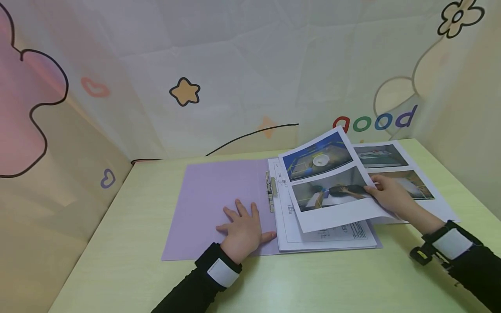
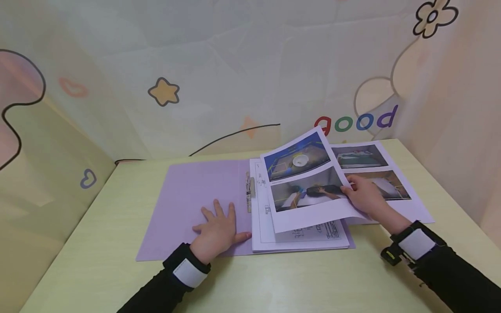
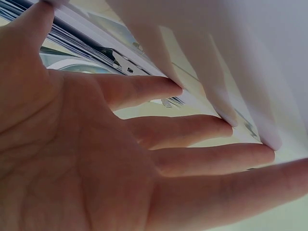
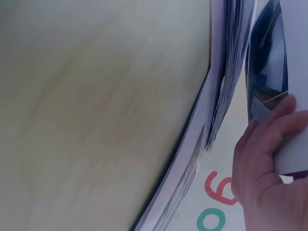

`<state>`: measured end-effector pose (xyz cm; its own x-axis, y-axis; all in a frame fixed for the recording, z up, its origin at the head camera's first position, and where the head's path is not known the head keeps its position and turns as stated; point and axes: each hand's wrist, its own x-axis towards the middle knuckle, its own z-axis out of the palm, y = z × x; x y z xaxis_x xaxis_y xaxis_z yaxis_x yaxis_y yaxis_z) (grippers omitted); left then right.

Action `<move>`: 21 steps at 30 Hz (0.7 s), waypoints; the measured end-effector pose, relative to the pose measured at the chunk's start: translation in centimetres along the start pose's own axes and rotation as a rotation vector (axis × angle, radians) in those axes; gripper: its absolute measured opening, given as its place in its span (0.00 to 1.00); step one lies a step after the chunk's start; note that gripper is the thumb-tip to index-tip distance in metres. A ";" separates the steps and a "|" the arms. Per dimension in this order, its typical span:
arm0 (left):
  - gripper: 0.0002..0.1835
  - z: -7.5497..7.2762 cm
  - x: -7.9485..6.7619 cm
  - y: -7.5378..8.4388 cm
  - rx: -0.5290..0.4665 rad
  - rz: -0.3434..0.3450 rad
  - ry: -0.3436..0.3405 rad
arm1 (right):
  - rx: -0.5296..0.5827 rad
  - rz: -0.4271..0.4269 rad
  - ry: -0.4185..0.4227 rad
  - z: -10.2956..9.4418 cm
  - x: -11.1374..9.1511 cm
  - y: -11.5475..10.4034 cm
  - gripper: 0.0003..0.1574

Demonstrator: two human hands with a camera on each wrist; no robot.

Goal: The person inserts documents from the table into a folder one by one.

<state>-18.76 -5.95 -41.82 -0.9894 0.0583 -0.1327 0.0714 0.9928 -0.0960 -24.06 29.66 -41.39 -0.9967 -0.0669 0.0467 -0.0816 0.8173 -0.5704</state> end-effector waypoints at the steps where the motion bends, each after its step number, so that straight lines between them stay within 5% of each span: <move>1: 0.55 -0.1 0.0 0.2 -0.002 -0.003 0.001 | 0.004 0.003 -0.005 0.0 0.0 0.0 0.23; 21: 0.55 -0.2 0.0 0.4 0.009 -0.019 -0.005 | 0.095 0.008 -0.071 1.3 -0.4 -1.8 0.19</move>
<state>-18.73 -5.51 -41.61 -0.9899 0.0390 -0.1360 0.0539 0.9927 -0.1078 -23.56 27.46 -41.41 -0.9945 -0.1033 -0.0144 -0.0696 0.7606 -0.6455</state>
